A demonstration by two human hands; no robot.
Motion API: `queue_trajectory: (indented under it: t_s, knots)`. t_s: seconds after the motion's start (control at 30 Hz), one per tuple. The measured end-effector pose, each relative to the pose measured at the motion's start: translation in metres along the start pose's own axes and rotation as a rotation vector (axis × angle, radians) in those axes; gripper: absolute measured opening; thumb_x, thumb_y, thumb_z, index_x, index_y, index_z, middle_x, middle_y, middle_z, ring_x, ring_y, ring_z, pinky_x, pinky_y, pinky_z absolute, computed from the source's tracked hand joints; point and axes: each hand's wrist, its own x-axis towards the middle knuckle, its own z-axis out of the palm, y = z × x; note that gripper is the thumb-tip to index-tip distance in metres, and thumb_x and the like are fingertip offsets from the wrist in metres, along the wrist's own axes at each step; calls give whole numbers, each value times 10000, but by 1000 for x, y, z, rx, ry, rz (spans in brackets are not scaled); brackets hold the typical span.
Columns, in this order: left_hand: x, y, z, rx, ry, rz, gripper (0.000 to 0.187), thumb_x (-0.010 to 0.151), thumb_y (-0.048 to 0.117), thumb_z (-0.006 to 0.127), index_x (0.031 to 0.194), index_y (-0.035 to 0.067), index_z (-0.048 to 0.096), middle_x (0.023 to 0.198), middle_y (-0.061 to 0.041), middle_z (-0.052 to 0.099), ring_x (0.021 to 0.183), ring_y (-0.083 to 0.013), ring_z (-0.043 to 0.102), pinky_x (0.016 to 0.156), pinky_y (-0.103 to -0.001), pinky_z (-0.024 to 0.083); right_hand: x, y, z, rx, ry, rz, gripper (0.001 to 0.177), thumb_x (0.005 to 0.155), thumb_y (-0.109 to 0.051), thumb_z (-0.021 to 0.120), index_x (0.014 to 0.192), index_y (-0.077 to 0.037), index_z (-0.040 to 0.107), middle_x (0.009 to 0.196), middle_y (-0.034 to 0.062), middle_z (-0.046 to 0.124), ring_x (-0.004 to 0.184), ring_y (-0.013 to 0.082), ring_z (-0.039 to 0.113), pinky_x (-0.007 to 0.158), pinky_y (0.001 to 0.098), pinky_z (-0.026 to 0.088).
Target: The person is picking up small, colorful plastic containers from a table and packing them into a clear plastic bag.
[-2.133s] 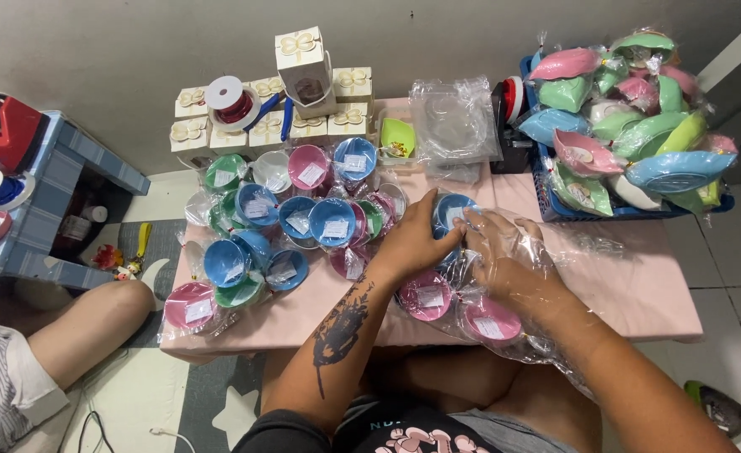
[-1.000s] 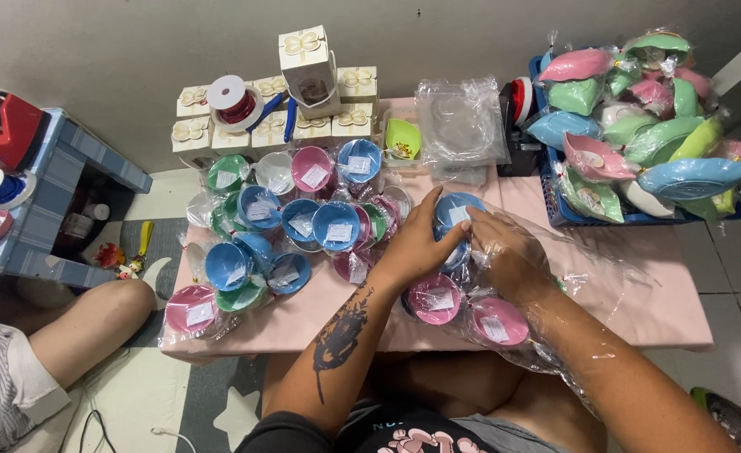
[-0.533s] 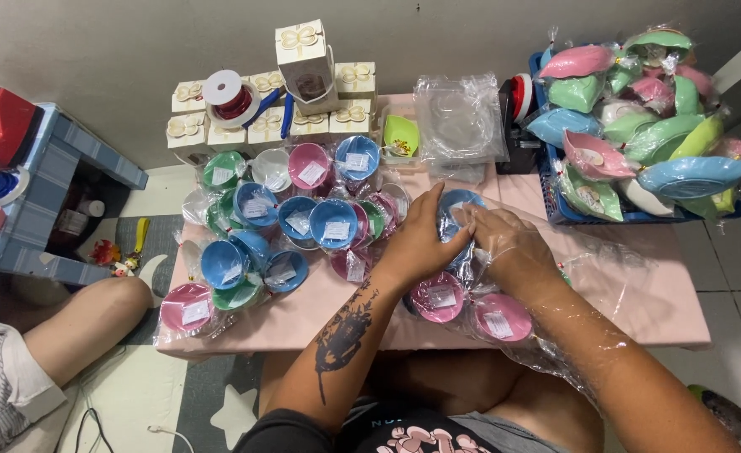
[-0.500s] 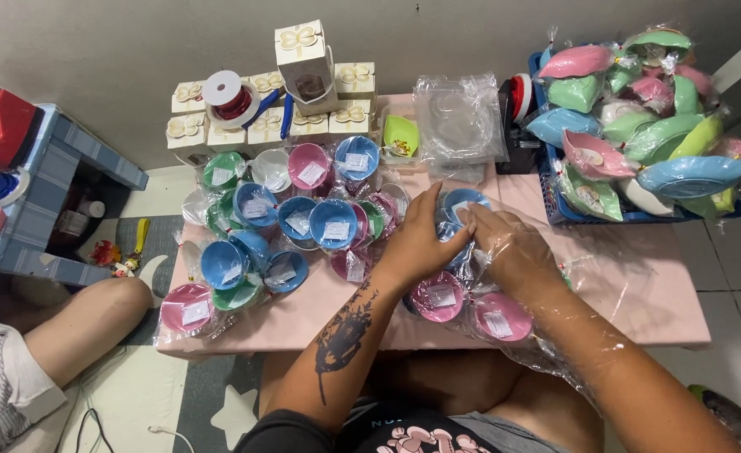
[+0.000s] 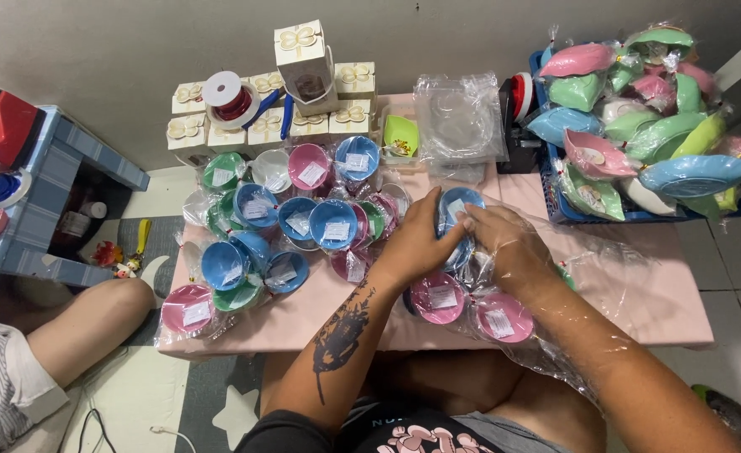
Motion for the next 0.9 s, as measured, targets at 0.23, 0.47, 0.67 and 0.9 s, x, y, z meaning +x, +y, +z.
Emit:
queue_trajectory:
  t_s: [0.23,0.47,0.67,0.9]
  knots:
    - [40,-12,18,147,29,39,655,1033,435,508,1598,110,442,1614,-254,425,1410,-523,515,1168,-614,427,14,30,19,-23,10,-79,606,993,-275,538,1553,-484,439,1569,-82,505,1427,245,517,1187,466,367]
    - [47,-26,32,209,104,124,398,1064,338,531,1422,236,671,1589,-184,516,1343,-465,602,1081,-578,531,12,33,12,-490,296,-675,492,945,-435,601,1409,-278,635,1303,19,693,1308,224,607,1060,424,490]
    - [56,-42,47,238,267,220,256,1035,305,608,1209,253,787,1547,-102,586,1260,-488,646,1045,-579,557,-16,-13,-16,-340,101,-501,513,948,-326,553,1459,-286,565,1340,-22,684,1309,197,574,1084,379,454]
    - [52,-35,37,45,230,361,188,1038,245,637,1137,161,773,1451,-95,676,1281,-414,650,1190,-548,458,10,49,9,-237,-87,-327,744,877,-194,581,1597,-290,421,1642,39,427,1475,285,458,1254,490,227]
